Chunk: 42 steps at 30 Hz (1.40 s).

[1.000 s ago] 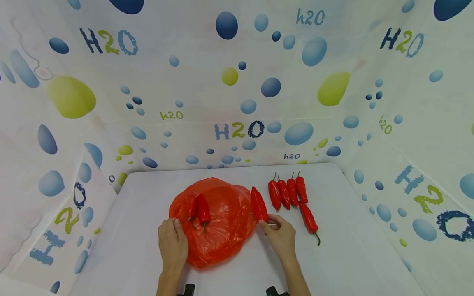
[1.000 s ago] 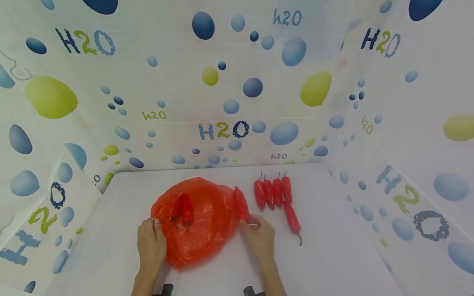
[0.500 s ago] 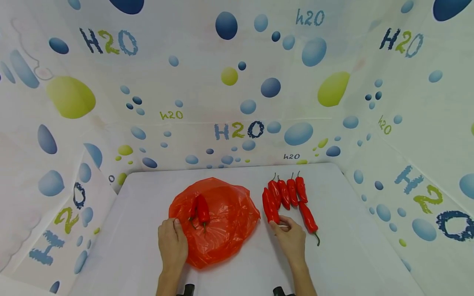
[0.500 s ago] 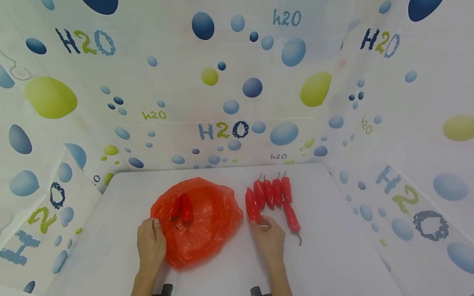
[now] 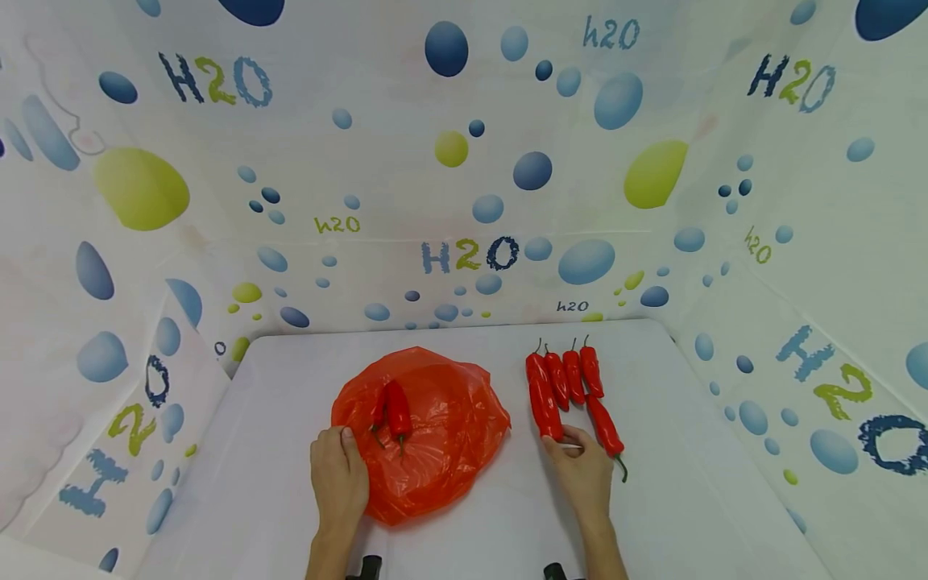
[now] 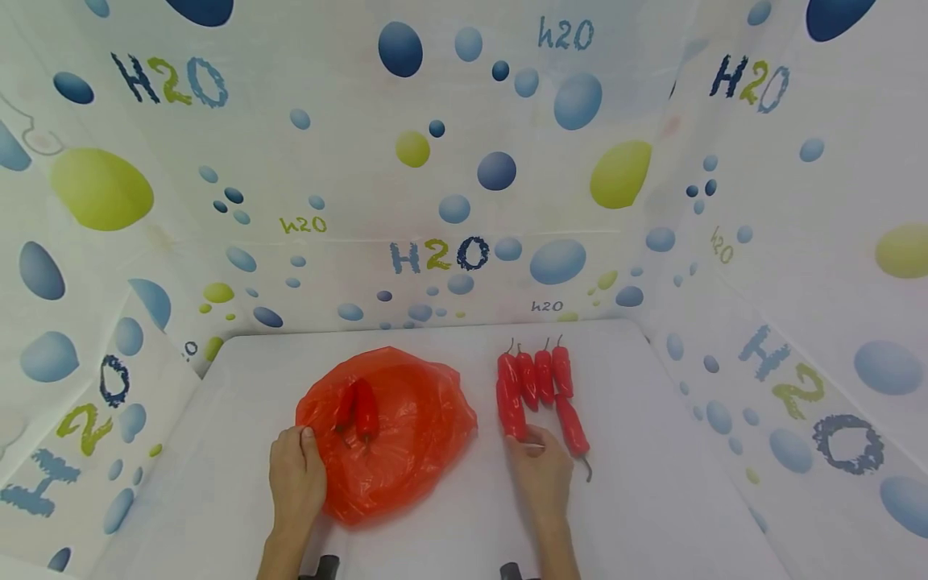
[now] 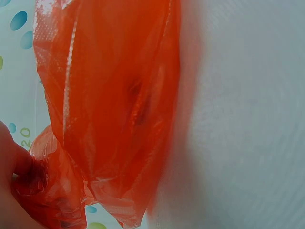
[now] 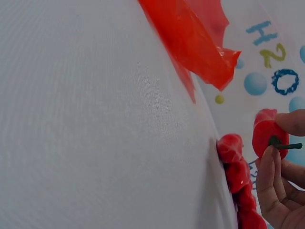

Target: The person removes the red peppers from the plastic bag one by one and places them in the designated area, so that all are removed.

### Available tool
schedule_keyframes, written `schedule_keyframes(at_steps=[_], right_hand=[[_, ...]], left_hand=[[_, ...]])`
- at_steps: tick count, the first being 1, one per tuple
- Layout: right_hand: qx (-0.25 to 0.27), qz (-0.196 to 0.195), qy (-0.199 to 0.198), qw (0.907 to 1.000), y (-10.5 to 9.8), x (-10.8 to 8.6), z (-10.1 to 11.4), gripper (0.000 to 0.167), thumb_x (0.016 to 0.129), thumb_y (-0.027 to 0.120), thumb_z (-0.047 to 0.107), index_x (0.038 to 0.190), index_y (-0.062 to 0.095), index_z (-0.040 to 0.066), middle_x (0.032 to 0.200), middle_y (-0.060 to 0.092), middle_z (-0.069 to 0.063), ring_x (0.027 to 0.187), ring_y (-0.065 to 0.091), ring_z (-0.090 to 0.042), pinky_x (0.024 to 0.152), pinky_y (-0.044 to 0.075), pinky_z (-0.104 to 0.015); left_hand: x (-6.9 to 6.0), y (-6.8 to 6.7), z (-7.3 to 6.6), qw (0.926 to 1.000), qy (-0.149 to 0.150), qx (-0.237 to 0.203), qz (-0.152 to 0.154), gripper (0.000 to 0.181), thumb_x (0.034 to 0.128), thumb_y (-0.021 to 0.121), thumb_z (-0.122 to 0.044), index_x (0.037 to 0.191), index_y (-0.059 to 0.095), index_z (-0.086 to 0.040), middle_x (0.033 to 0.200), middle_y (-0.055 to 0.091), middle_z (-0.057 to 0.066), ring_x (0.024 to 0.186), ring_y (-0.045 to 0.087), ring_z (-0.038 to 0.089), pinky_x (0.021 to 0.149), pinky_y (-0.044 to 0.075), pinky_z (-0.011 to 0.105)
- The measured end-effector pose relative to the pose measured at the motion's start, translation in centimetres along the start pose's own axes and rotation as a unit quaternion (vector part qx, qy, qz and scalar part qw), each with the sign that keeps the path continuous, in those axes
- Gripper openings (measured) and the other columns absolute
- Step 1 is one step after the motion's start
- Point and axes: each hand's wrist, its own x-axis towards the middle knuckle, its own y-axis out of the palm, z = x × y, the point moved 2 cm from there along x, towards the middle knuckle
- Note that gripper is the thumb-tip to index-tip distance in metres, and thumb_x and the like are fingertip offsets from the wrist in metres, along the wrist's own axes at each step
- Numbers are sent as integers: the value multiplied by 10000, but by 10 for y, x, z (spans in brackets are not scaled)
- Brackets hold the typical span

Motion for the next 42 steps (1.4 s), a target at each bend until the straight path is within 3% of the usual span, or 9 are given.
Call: schedule_keyframes(at_steps=[9,26,37,42], right_hand=[[-184,-273,-115,9994,-9,4,-8,386,878,859,269,1187,747,65,1017,769,-96,823,738,-233,660,551,-270],[-391,-536,23,9978,-22,3,-23,385,915,800,244,1228,732,29,1028,758,-170,842,759,-286,649,538,-313],[-536,-733,-91,9958,-28,2,-26,403,911,808,187,1223,710,-48,999,757,-214,828,745,-313,651,548,-341],[-697,-889,-118,9935,-28,3,-32,397,899,811,178,1204,715,-58,982,761,-219,804,750,-317,638,538,-354]], left_hand=[[0,1,1,10000,34,20,-38,179,1100,477,-113,1029,559,30,882,503,156,836,436,296,730,344,400],[0,0,0,9999,98,34,-115,165,1094,486,-96,1019,562,30,872,501,147,836,438,286,731,326,384],[-2,1,2,10000,13,-5,-24,180,1100,477,-110,1035,567,32,884,515,154,847,449,296,740,358,405],[-2,1,3,10000,-24,21,7,180,1102,478,-119,1039,564,26,887,514,141,853,447,277,741,340,360]])
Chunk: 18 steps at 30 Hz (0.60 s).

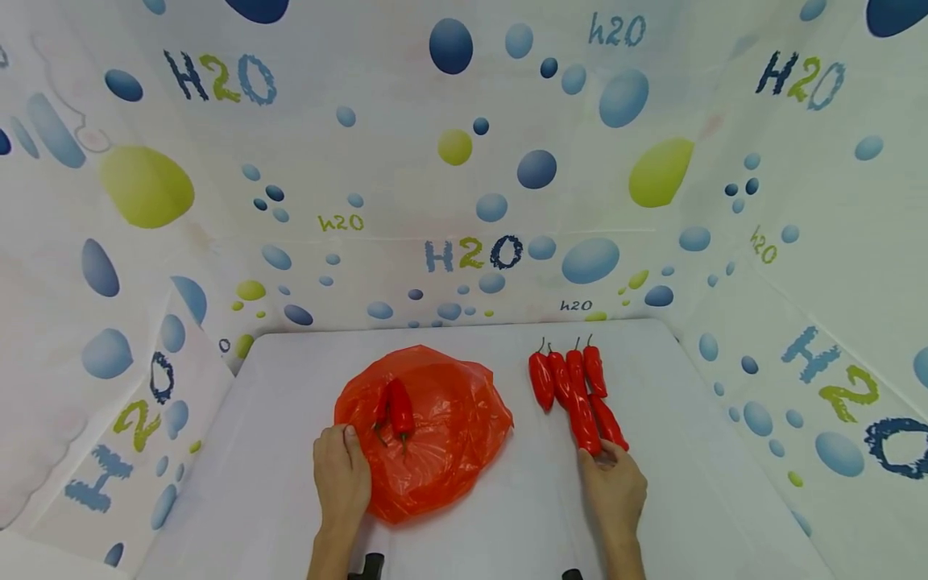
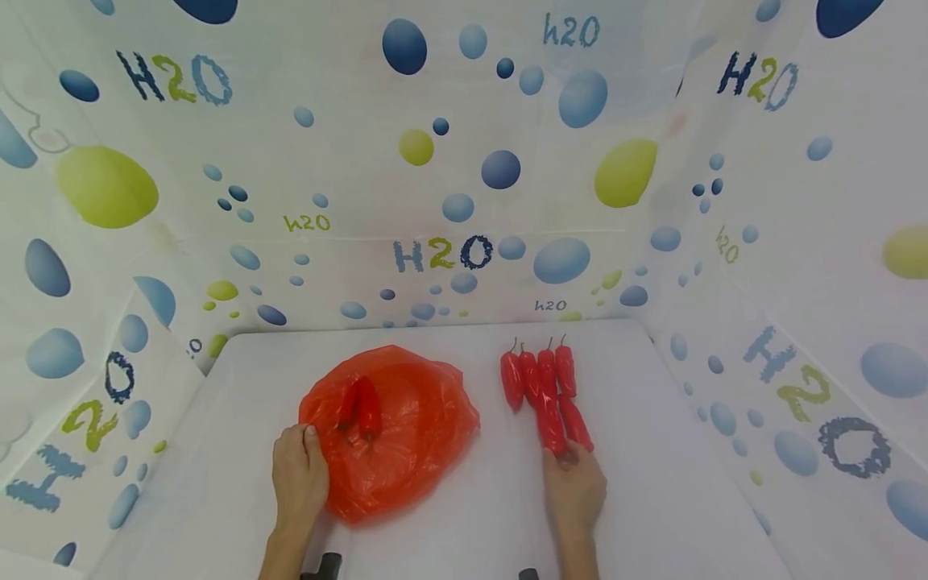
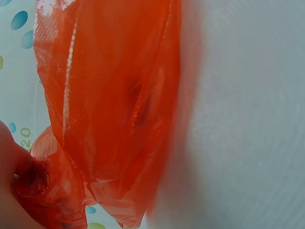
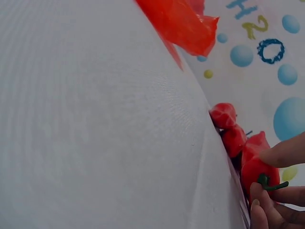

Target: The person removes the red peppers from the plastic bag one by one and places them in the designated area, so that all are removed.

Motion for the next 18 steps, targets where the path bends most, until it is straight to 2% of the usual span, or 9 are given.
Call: schedule_keyframes(at_steps=[18], right_hand=[[-135,-64,3,9999,-2,0,-4,369,893,808,175,1164,729,-63,957,765,-217,712,731,-274,583,462,-326]], left_hand=[[0,-2,-3,10000,21,-15,-25,179,1102,476,-112,1043,567,31,893,520,146,840,444,271,728,313,333]])
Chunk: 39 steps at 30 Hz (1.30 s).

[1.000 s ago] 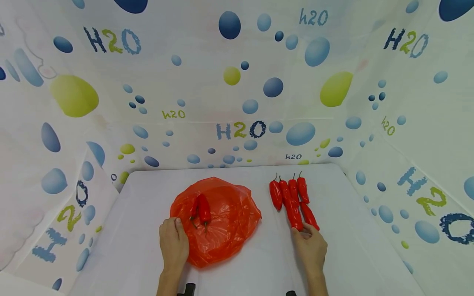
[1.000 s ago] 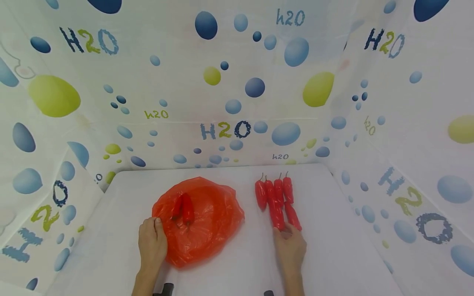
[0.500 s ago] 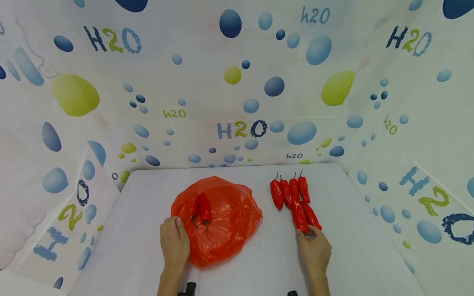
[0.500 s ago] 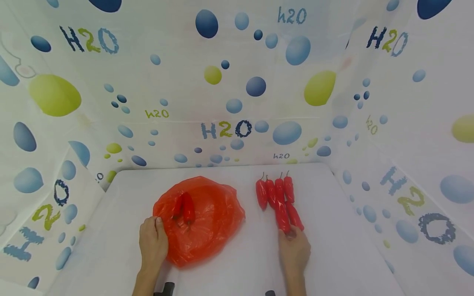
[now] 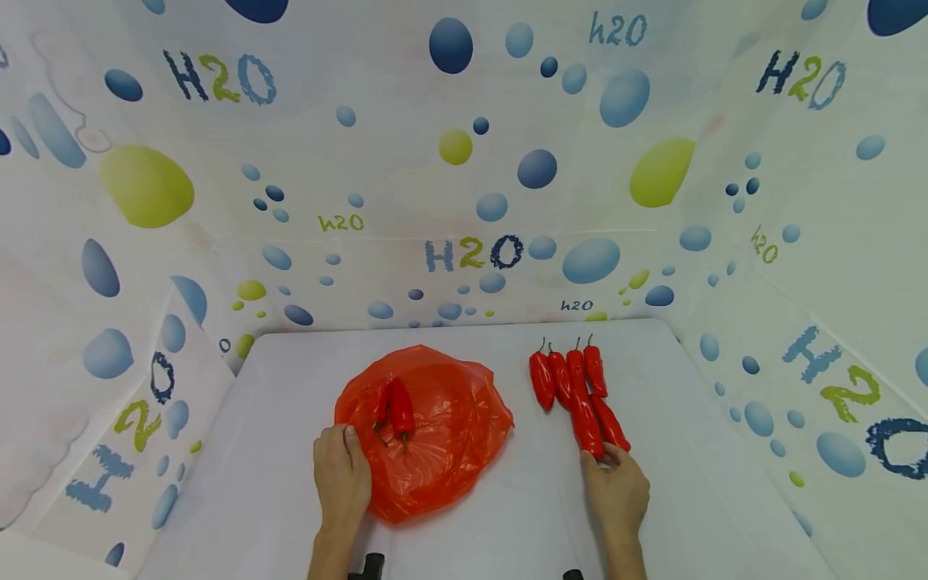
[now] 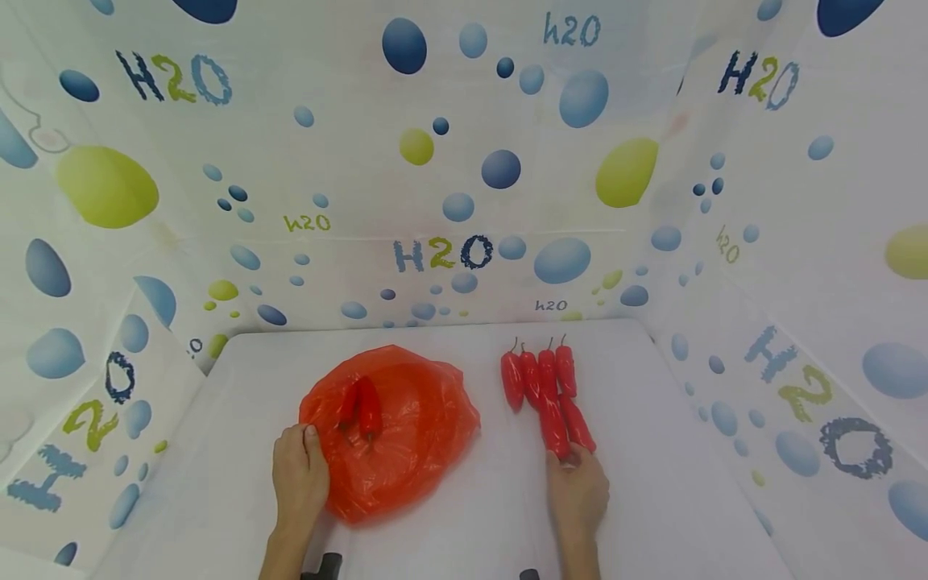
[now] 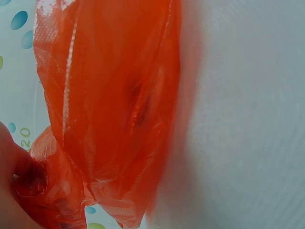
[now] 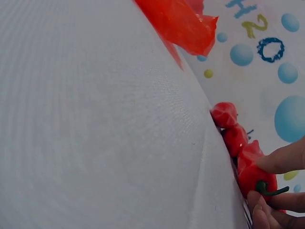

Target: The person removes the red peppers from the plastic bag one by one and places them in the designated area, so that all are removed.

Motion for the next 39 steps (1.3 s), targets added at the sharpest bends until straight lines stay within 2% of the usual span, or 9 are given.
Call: schedule_keyframes(at_steps=[11,17,23,28,32,39], right_hand=[[-90,-171,1,9998,-2,-1,0,363,873,829,201,1134,749,-39,938,773,-198,723,740,-287,589,458,-330],[-194,-302,122,9993,-7,-2,2,373,869,840,252,1116,763,-15,930,774,-187,769,736,-315,591,442,-346],[-177,-481,100,9986,-10,-4,3,391,853,867,272,1102,766,-12,866,754,-165,746,712,-299,576,425,-351],[-149,-608,98,9980,-10,-3,5,389,863,855,268,1119,763,-10,939,739,-187,861,680,-340,663,465,-466],[-64,-840,-87,9964,-10,-3,8,354,857,852,213,1110,765,-19,1028,748,-211,958,684,-380,775,479,-558],[93,-1235,-773,9893,-9,-3,18,309,821,883,130,1064,777,-29,953,755,-187,850,675,-330,731,464,-459]], left_hand=[[-1,1,3,10000,-76,-43,36,188,1103,472,-114,1041,574,32,894,524,154,840,442,287,735,344,394],[0,1,1,10000,4,-53,-41,180,1099,475,-101,1029,573,34,886,521,149,835,440,280,734,328,375],[0,0,0,10000,12,-34,-58,170,1096,481,-99,1018,566,27,869,506,141,824,436,274,725,327,369],[1,0,0,10000,-7,-27,-35,165,1096,488,-105,1020,565,19,870,503,135,828,437,267,725,332,367],[1,0,0,9999,81,-30,-106,164,1090,492,-89,997,565,25,851,495,134,813,434,270,718,322,368],[1,0,-1,10000,19,-10,-62,168,1094,484,-99,1007,569,17,869,508,127,830,439,261,725,326,362]])
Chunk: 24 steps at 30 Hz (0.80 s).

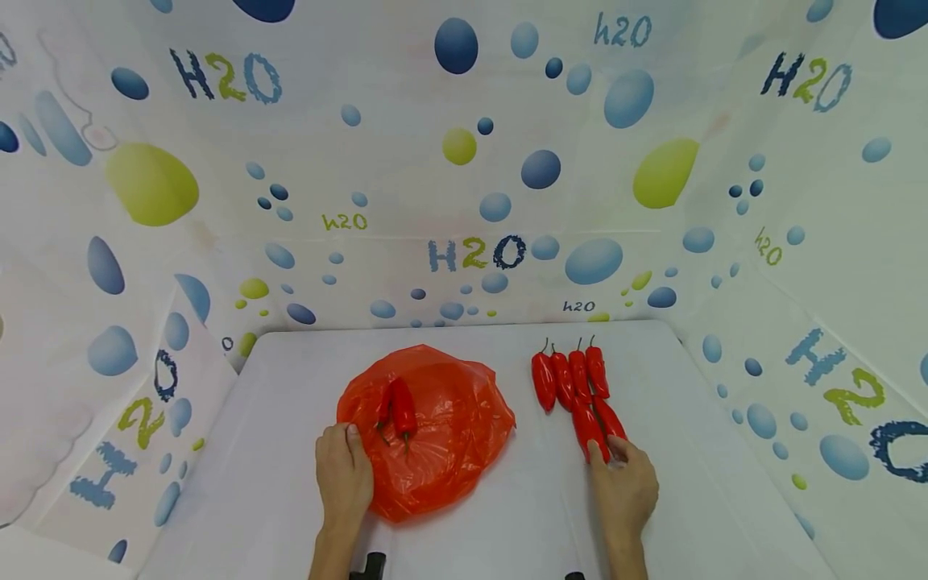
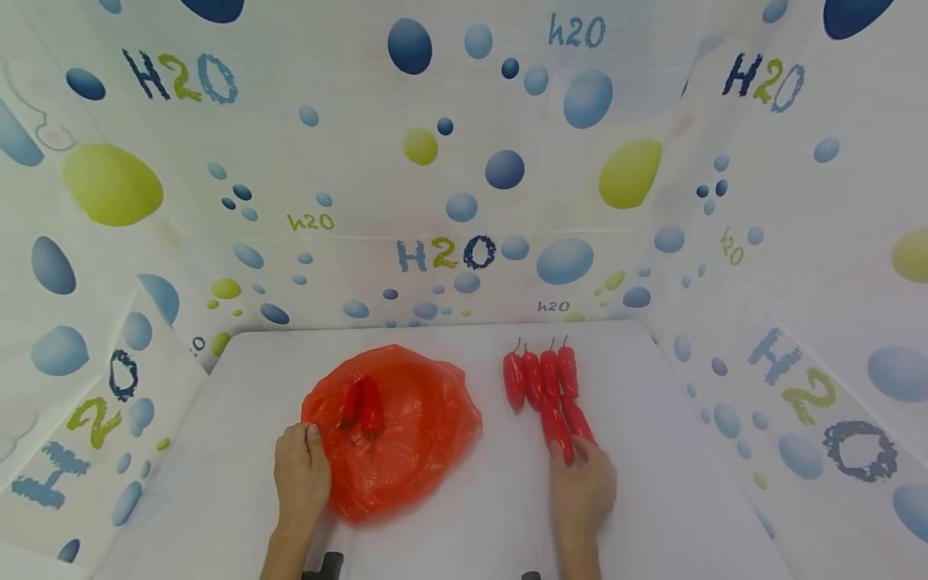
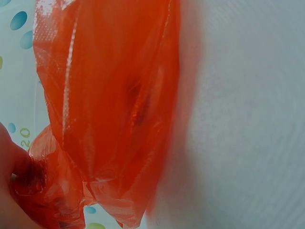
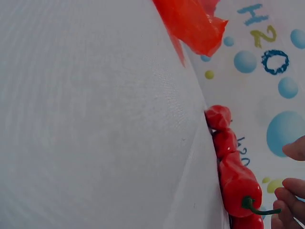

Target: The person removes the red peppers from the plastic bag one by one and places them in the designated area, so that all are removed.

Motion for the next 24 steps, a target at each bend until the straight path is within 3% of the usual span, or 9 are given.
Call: schedule_keyframes(at_steps=[4,7,9,11,14,24], right_hand=[[138,-48,-282,9995,2,2,6,298,813,894,111,1055,782,-21,954,757,-167,835,680,-302,733,502,-426],[248,-7,-372,9990,3,4,10,297,814,899,120,1056,783,-7,959,757,-160,835,689,-300,731,497,-262],[272,60,-408,9988,5,5,13,298,819,899,134,1063,785,5,972,758,-155,850,694,-295,732,510,-255],[351,134,-461,9982,7,5,16,303,823,897,139,1072,783,11,986,758,-154,859,700,-298,735,547,-281],[426,254,-513,9975,10,4,23,316,819,898,139,1084,778,16,1015,760,-146,894,706,-299,739,586,-506],[800,913,-862,9889,29,4,58,334,837,893,190,1131,771,87,1052,758,-63,928,687,-230,784,600,-496]], left_hand=[[0,0,0,10000,-58,-24,57,179,1099,475,-108,1014,568,18,875,505,133,832,438,270,727,327,366],[0,0,1,9999,-86,-12,96,180,1101,473,-115,1023,567,19,879,505,134,832,436,270,724,344,382],[0,0,1,9999,-91,-6,105,176,1099,478,-117,1027,566,18,881,506,133,832,437,269,721,356,392],[0,0,1,9999,-89,0,106,174,1099,478,-116,1020,562,16,882,506,133,832,437,272,722,357,394],[1,0,1,9999,-70,-14,85,171,1097,481,-110,1009,561,13,879,505,134,834,442,277,724,350,389],[0,-1,-2,10000,31,-40,15,171,1092,491,-92,1000,580,22,869,511,133,841,458,285,729,351,401]])
